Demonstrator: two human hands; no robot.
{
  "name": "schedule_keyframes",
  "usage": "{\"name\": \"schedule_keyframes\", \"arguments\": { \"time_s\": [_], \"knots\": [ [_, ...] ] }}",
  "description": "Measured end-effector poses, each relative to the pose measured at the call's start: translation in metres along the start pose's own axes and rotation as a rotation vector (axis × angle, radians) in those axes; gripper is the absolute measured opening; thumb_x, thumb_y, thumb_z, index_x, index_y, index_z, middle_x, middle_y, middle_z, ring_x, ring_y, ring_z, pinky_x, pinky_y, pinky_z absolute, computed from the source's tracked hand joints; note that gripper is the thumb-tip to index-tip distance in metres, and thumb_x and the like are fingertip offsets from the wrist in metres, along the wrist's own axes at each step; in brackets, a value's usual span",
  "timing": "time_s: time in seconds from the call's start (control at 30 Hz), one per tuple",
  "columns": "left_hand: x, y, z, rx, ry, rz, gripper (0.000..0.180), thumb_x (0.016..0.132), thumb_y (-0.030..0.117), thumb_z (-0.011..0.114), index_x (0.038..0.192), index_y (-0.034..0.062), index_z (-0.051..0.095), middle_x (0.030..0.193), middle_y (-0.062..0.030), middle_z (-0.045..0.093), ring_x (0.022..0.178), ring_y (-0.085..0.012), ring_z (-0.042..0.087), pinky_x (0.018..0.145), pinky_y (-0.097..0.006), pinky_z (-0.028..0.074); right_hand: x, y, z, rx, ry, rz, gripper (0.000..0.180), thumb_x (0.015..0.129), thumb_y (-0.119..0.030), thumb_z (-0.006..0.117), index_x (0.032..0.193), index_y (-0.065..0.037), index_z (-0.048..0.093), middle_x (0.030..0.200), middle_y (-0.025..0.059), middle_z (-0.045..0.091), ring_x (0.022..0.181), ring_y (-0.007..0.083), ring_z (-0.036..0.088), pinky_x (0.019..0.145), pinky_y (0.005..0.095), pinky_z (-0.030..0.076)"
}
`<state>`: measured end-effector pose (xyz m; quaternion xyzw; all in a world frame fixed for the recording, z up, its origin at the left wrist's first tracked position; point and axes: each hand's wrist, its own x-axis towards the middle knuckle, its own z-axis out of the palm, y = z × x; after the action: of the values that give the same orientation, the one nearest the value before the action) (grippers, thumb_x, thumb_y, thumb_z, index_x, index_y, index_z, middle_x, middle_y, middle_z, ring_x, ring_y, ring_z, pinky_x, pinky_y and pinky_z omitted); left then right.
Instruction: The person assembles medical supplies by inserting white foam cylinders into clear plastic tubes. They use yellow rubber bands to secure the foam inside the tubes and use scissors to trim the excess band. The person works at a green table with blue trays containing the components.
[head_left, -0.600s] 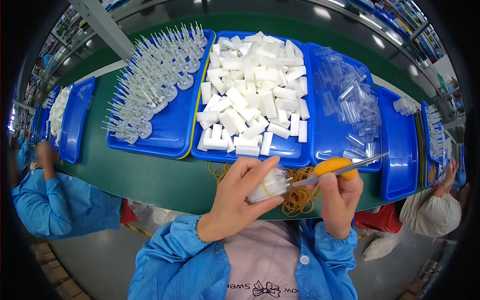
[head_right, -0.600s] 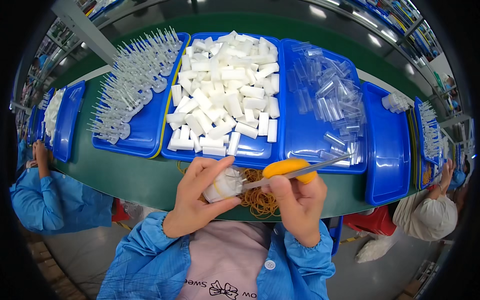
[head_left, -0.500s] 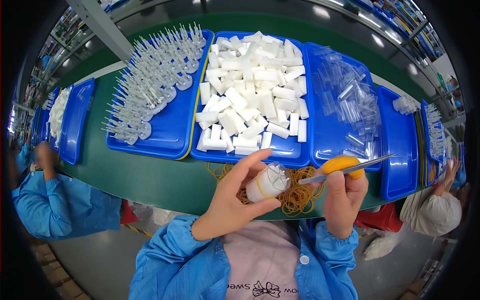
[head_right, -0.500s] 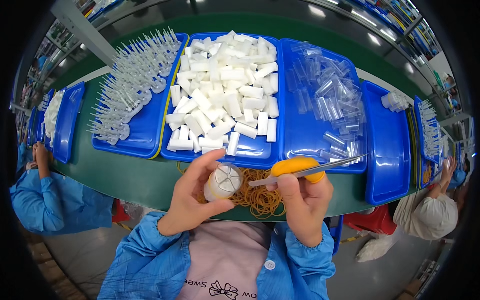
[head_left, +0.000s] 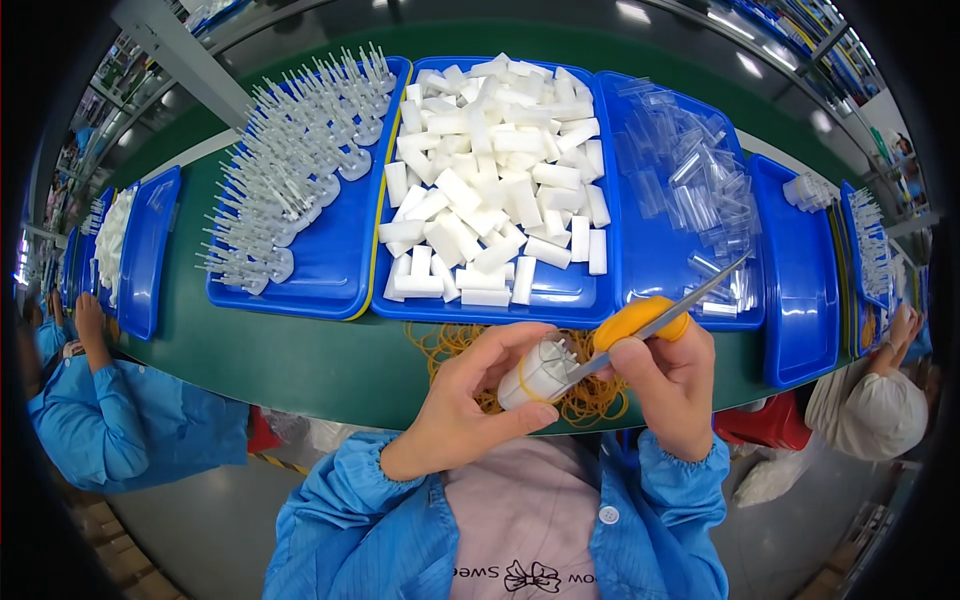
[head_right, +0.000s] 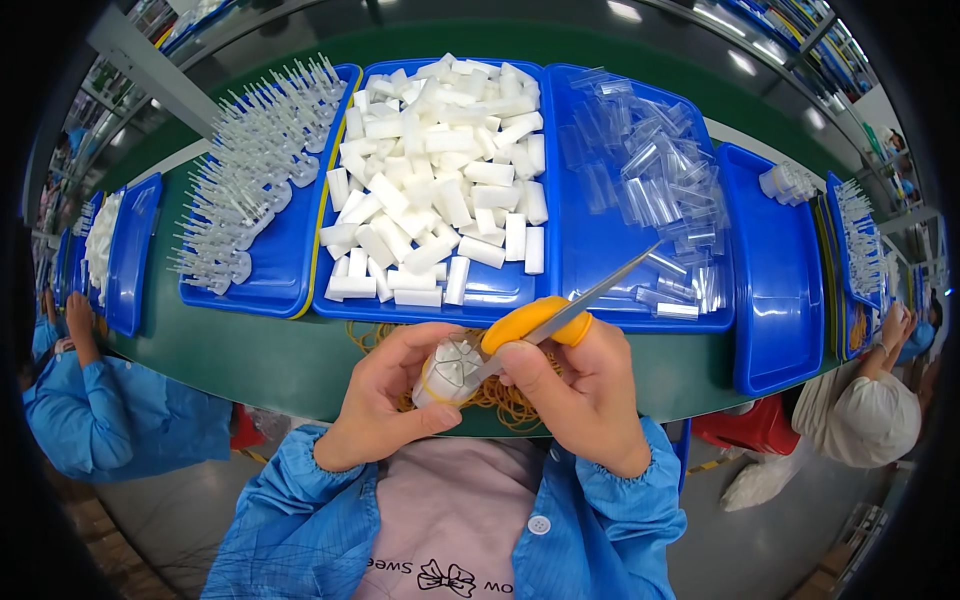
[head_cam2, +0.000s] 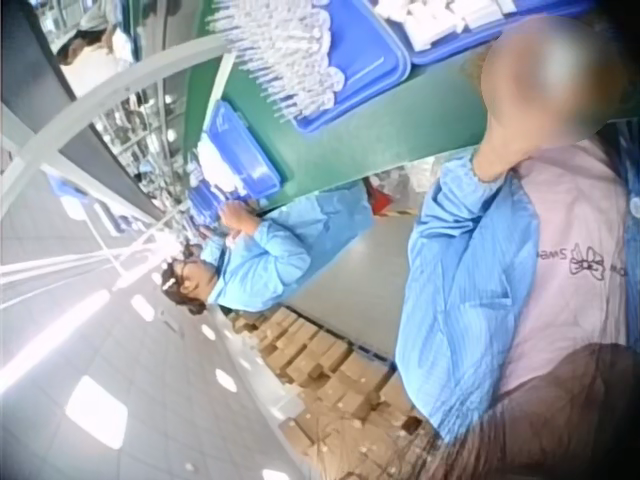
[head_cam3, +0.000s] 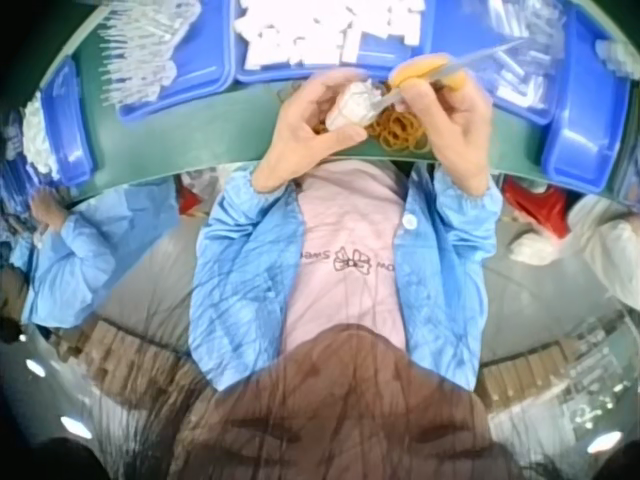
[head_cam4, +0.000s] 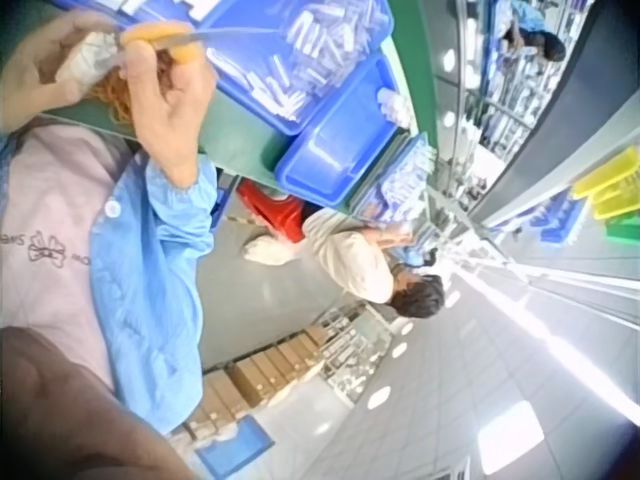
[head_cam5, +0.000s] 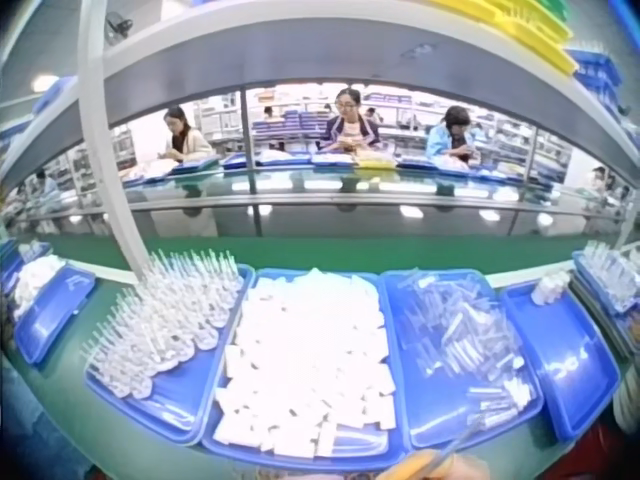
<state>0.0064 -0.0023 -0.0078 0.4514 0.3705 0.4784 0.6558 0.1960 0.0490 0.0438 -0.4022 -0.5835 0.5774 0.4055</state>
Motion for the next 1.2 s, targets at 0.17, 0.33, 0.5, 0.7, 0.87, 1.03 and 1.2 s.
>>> {"name": "schedule_keyframes", "arguments": {
  "time_s": [0.17,0.33,0.5,0.7,0.87,1.03,1.2],
  "knots": [
    [0.001,0.001,0.001,-0.083,0.000,-0.099,0.061,0.084,0.014,0.065,0.136,0.0000,0.035,0.124,-0.0118,0.051,0.113,-0.0182,0.051,0.095,-0.032,0.042,0.002,0.002,0.002,-0.311,-0.011,-0.206,0.007,0.085,-0.004,0.060,0.088,0.002,0.063,0.081,0.0089,0.064,0.070,0.0125,0.060,0.063,0.0264,0.047],
    [0.001,0.016,0.002,-0.350,-0.081,-0.293,0.060,0.089,0.032,0.054,0.136,-0.0010,0.035,0.116,-0.0134,0.053,0.100,-0.0201,0.057,0.084,-0.033,0.048,-0.003,0.009,0.001,0.017,0.086,-0.211,0.014,0.089,-0.008,0.057,0.096,0.003,0.060,0.088,0.0091,0.063,0.075,0.0125,0.060,0.067,0.0255,0.049],
    [0.004,0.020,0.004,-0.325,-0.067,-0.290,0.062,0.089,0.036,0.052,0.134,-0.0022,0.035,0.114,-0.0132,0.053,0.095,-0.0203,0.058,0.075,-0.032,0.050,-0.002,0.005,-0.008,0.122,0.065,-0.109,0.017,0.091,-0.010,0.056,0.101,0.004,0.057,0.090,0.0086,0.061,0.077,0.0108,0.059,0.069,0.0238,0.049],
    [0.004,0.020,0.005,-0.362,-0.083,-0.287,0.049,0.094,0.027,0.045,0.135,0.0017,0.036,0.115,-0.0078,0.051,0.093,-0.0129,0.052,0.074,-0.027,0.046,0.002,0.002,-0.007,0.102,-0.057,0.018,0.015,0.090,-0.009,0.057,0.099,0.003,0.058,0.084,0.0059,0.063,0.074,0.0086,0.059,0.067,0.0216,0.048],
    [-0.001,0.019,0.009,-0.171,-0.013,-0.236,0.046,0.094,0.025,0.043,0.134,0.0020,0.037,0.113,-0.0068,0.052,0.089,-0.0113,0.051,0.073,-0.025,0.044,0.002,0.000,-0.005,-0.087,-0.078,-0.073,0.014,0.090,-0.009,0.056,0.096,0.003,0.060,0.083,0.0075,0.063,0.071,0.0104,0.059,0.062,0.0237,0.048],
    [0.003,0.016,0.005,-0.248,-0.022,-0.279,0.048,0.094,0.029,0.041,0.133,0.0008,0.039,0.109,-0.0069,0.055,0.089,-0.0115,0.051,0.073,-0.024,0.043,-0.002,-0.009,0.001,-0.313,-0.064,-0.277,0.014,0.089,-0.008,0.056,0.094,0.004,0.060,0.082,0.0090,0.063,0.070,0.0121,0.060,0.061,0.0263,0.049],
    [0.008,0.019,0.004,-0.390,-0.053,-0.331,0.056,0.090,0.040,0.046,0.129,-0.0002,0.041,0.106,-0.0085,0.056,0.084,-0.0157,0.056,0.068,-0.027,0.045,-0.004,-0.002,-0.003,0.088,0.093,-0.167,0.014,0.089,-0.007,0.057,0.096,0.004,0.060,0.083,0.0083,0.063,0.073,0.0117,0.060,0.064,0.0251,0.050]
  ]
}}
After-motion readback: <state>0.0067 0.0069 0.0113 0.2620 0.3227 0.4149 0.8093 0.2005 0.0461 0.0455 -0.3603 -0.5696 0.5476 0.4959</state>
